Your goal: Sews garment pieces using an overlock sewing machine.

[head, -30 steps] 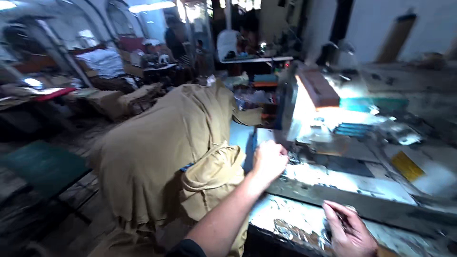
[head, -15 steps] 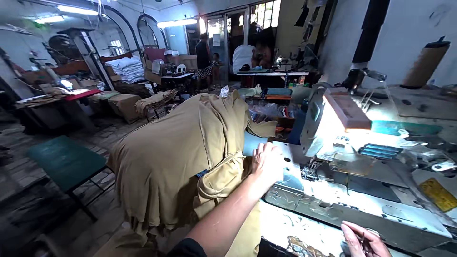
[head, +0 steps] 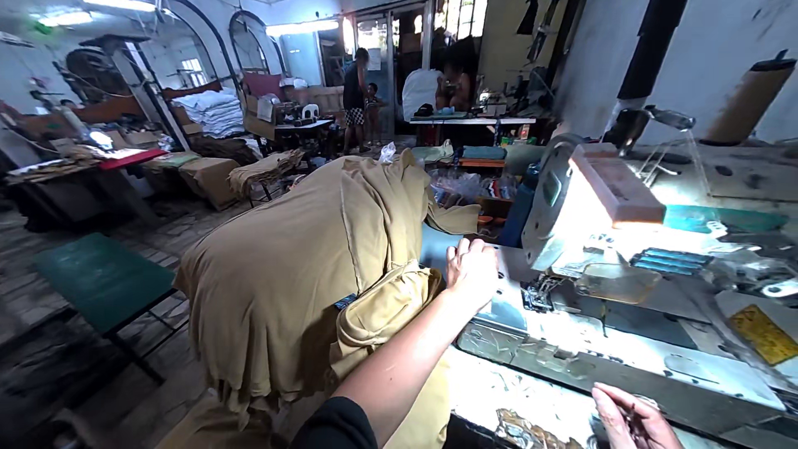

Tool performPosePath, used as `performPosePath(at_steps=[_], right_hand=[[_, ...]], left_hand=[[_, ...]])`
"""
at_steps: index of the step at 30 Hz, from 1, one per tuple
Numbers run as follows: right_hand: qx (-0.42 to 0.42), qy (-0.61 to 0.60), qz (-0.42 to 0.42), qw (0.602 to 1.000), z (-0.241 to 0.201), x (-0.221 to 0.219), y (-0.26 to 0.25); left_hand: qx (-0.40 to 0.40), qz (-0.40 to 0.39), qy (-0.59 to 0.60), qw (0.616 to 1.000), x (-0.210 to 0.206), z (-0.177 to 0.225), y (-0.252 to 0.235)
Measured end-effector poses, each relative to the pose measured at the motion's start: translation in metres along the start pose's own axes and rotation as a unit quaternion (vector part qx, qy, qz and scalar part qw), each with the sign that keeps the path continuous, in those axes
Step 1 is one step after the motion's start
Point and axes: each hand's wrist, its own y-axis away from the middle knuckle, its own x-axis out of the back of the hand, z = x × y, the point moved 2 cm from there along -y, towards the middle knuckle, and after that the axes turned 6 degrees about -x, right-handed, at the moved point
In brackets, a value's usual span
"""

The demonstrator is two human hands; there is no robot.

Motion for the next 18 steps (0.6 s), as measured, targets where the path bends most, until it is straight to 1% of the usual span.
performPosePath(at_steps=[1, 2, 4, 5, 6, 7, 8, 9, 11, 12, 13, 14, 16, 18], right_hand=[[0.004, 0.003, 0.006, 1.000, 0.000, 0.000, 0.000], [0.005, -0.001, 0.008, 1.000, -0.001, -0.001, 0.000], [-0.010, -0.019, -0.007, 1.000, -0.001, -0.001, 0.000], [-0.015, -0.024, -0.014, 0.999, -0.001, 0.000, 0.001], [-0.016, -0.025, -0.018, 0.999, -0.001, 0.000, 0.000], [-0.015, -0.024, -0.018, 0.999, -0.001, 0.000, 0.000], [-0.015, -0.021, -0.019, 0.999, -0.001, 0.000, 0.001], [-0.015, -0.020, -0.018, 1.000, -0.001, 0.000, 0.001], [-0.020, -0.022, -0.019, 0.999, -0.002, -0.001, 0.001], [-0.023, -0.024, -0.019, 0.999, -0.001, -0.001, 0.001], [-0.025, -0.025, -0.020, 0.999, -0.001, 0.000, 0.001], [-0.026, -0.025, -0.021, 0.999, -0.001, 0.000, 0.000], [-0.025, -0.017, -0.021, 0.999, -0.002, -0.001, 0.001], [-0.017, 0.001, -0.014, 1.000, -0.002, -0.001, 0.002]], left_hand=[[-0.009, 0.003, 0.013, 1.000, 0.001, 0.003, 0.009], [-0.038, 0.017, 0.036, 0.998, 0.000, 0.005, 0.018], [-0.137, 0.083, 0.093, 0.983, -0.017, 0.002, 0.033], [-0.180, 0.098, 0.115, 0.972, -0.026, -0.001, 0.037], [-0.199, 0.085, 0.117, 0.969, -0.032, -0.003, 0.040], [-0.192, 0.059, 0.115, 0.973, -0.032, -0.003, 0.043], [-0.168, 0.025, 0.109, 0.979, -0.027, -0.003, 0.043], [-0.135, -0.008, 0.098, 0.986, -0.016, -0.001, 0.043], [-0.049, -0.081, 0.033, 0.995, 0.008, 0.005, 0.038], [-0.024, -0.082, 0.012, 0.996, 0.006, 0.000, 0.033], [-0.018, -0.049, 0.011, 0.999, -0.001, -0.004, 0.030], [-0.032, -0.008, 0.021, 0.999, -0.007, -0.004, 0.033], [-0.105, 0.059, 0.061, 0.991, -0.024, -0.002, 0.044], [-0.155, 0.064, 0.080, 0.983, -0.040, 0.000, 0.052]])
